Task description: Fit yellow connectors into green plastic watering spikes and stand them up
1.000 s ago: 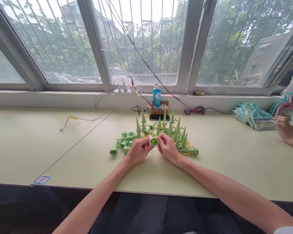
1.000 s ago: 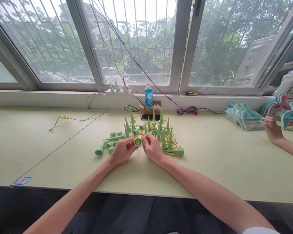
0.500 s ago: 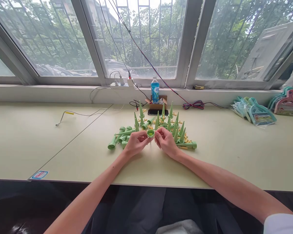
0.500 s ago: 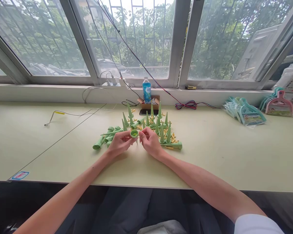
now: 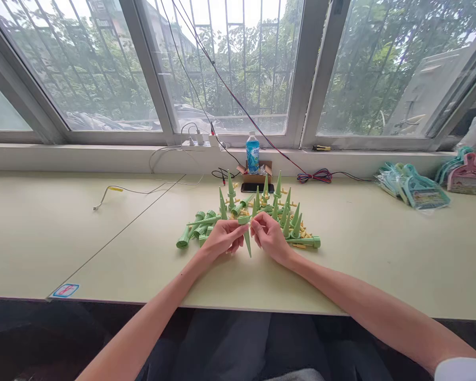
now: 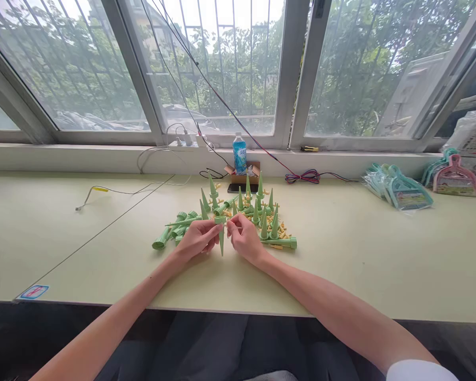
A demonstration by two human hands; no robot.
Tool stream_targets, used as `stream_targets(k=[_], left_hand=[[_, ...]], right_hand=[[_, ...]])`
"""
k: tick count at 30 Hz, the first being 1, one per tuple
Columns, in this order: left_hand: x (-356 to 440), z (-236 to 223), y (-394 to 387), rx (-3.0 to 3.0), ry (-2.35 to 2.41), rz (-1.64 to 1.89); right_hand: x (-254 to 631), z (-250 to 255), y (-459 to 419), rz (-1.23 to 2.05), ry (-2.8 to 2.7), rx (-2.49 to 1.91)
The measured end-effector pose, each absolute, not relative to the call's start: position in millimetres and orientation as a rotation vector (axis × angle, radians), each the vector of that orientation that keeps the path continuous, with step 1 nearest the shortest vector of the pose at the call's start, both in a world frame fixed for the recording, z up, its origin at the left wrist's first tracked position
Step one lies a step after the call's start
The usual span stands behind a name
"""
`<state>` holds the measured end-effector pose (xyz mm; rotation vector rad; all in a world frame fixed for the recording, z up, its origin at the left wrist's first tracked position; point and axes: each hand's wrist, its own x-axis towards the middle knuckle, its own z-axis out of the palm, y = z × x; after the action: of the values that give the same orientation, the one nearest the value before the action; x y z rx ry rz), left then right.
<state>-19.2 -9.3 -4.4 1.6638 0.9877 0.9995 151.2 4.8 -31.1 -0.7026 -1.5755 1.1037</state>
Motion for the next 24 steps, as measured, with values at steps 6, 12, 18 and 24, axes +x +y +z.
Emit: stream_targets(k=[6,12,18,24], left_hand=[[-18,-15,-2,1.871,1.155,1.24],[-21,-24,-1,2.196,1.194,1.349],[-22,-22,-4,2.383,1.192,1.229],[-22,-23,-3,2.367,1.238,1.232]], right_hand=[[149,-32,8,1.175,-1.515,-0.784],[149,-32,10,1.254,-1.404,-0.825],[150,-33,12,1.29,-1.368,-0.866],[149,-35,13,1.256,-1.402,-0.902]])
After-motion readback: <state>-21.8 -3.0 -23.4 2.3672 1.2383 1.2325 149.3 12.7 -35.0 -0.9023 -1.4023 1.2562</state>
